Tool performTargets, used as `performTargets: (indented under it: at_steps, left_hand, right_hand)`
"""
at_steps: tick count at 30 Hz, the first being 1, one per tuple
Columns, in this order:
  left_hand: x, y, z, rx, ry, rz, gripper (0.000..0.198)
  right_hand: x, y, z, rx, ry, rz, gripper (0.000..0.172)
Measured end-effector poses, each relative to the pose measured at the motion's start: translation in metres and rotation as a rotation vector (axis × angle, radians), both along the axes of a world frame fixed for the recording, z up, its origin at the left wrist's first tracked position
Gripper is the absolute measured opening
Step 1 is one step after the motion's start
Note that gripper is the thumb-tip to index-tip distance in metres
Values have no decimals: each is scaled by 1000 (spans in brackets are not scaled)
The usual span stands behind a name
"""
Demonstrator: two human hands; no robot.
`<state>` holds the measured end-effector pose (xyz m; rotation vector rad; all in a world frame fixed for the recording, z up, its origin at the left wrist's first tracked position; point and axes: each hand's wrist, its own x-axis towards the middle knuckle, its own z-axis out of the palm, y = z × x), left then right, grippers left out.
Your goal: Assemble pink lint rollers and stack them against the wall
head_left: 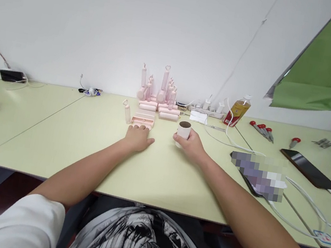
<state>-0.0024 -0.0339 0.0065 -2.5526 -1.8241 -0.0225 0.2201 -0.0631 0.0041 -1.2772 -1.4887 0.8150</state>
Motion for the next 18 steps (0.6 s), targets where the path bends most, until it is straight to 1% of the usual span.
performTargets:
  at_steps: [3, 5, 8, 10, 14, 16, 18]
  left_hand:
    - [-2, -8, 5, -8, -2, -25, 55]
    - [-4, -7, 6, 15, -23, -26, 50]
    - [-8, 5, 5, 95, -72, -15, 44]
    - [-10, 15, 2, 122, -97, -27, 40]
    - [-11, 26, -1, 102, -127, -95, 32]
    - [-11, 25, -1, 125, -157, -141, 27]
    - [-9, 21, 1, 149, -259, -187, 25]
  right_hand:
    - [2, 1, -1, -32, -93, 21, 39]
    - [3, 1, -1, -51, -201, 53, 38]
    - [4, -1, 1, -62, -392, 97, 34]
    - [5, -3, 3, -70, -488, 126, 37]
    - [5, -6, 6, -90, -592, 179, 40]
    - [6, -7, 7, -83, -618, 187, 40]
    - [6, -7, 7, -70, -638, 184, 40]
